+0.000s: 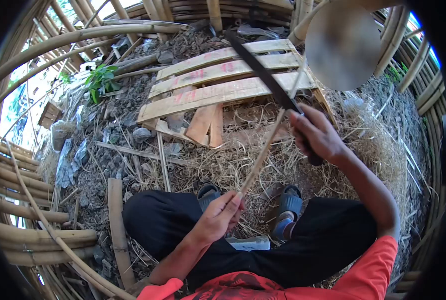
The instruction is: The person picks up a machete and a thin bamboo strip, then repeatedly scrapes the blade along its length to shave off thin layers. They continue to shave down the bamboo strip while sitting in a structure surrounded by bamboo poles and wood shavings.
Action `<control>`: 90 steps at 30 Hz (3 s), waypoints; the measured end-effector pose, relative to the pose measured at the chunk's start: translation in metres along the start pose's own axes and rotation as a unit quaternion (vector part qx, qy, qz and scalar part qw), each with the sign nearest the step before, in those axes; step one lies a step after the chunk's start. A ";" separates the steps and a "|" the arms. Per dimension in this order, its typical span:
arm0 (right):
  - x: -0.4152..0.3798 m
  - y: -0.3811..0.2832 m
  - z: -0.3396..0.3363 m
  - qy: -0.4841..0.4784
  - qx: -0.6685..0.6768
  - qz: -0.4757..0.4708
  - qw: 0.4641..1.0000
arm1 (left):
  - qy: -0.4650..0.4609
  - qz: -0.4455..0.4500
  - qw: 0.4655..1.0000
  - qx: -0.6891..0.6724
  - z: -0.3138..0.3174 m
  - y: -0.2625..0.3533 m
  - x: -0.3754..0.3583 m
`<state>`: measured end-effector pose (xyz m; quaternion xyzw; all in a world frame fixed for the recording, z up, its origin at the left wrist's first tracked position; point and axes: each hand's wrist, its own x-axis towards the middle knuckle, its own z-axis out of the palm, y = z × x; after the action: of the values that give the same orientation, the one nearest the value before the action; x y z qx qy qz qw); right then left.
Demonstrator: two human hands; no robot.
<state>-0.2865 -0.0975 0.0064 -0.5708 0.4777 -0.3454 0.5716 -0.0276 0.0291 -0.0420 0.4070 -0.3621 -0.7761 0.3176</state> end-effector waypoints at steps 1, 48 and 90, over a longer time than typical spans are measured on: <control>-0.005 0.002 0.001 -0.012 -0.057 0.002 0.998 | 0.002 -0.002 1.000 -0.011 0.000 0.000 -0.001; -0.016 0.008 0.058 -0.060 -0.528 -0.292 0.795 | 0.045 0.042 0.992 -0.113 0.003 0.012 -0.001; 0.001 0.019 0.041 -0.072 -0.552 -0.212 0.804 | 0.102 0.060 0.991 -0.061 0.007 0.007 -0.006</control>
<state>-0.2506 -0.0836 -0.0171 -0.8999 0.4125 -0.0942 0.1056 -0.0295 0.0320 -0.0309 0.4420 -0.3037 -0.7304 0.4231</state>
